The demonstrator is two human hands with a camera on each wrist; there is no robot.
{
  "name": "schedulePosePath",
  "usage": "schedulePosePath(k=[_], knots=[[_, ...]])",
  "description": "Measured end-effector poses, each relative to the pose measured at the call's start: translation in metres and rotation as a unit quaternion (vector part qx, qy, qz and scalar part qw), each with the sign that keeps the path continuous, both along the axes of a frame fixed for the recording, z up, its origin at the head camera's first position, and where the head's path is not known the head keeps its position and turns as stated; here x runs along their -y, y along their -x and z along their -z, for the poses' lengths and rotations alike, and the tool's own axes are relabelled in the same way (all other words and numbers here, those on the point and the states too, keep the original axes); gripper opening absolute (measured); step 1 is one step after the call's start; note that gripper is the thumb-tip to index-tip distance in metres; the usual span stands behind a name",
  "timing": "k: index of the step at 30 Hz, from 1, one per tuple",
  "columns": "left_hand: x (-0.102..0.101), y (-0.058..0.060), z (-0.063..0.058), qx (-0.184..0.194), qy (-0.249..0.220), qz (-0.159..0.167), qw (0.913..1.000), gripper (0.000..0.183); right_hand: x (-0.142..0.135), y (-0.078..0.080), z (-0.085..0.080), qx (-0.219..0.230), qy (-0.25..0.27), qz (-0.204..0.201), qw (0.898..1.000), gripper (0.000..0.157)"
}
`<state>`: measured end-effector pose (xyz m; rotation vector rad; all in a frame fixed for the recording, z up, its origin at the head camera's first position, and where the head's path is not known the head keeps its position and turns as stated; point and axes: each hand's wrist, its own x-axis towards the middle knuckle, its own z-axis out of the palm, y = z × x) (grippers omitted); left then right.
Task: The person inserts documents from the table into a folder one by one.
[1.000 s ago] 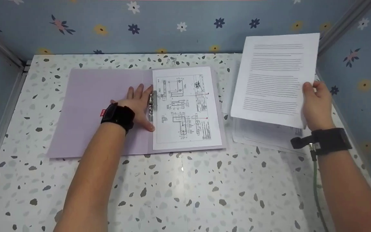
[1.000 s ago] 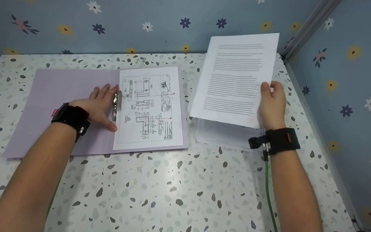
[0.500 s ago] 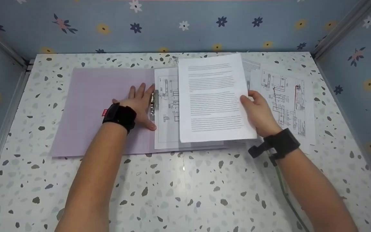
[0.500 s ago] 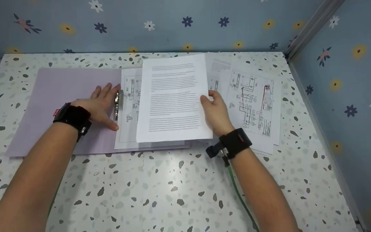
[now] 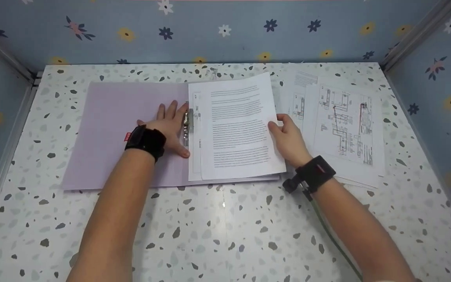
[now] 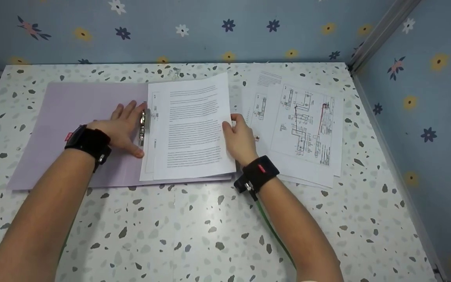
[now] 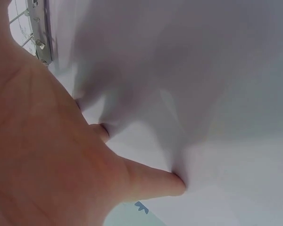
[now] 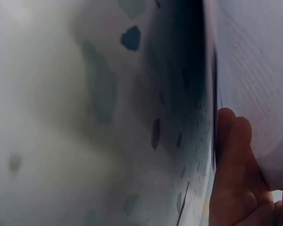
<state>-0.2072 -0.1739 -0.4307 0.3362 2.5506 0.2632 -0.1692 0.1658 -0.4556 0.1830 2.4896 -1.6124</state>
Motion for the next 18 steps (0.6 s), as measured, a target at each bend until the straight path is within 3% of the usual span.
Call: schedulePosePath(k=[12, 18], knots=[[0.0, 0.001, 0.003, -0.002, -0.001, -0.002, 1.0, 0.141, 0.016, 0.003, 0.011, -0.005, -0.049, -0.014, 0.999, 0.042], [0.002, 0.013, 0.016, 0.019, 0.015, -0.013, 0.9996, 0.152, 0.019, 0.005, 0.012, -0.001, -0.077, -0.022, 0.997, 0.04]])
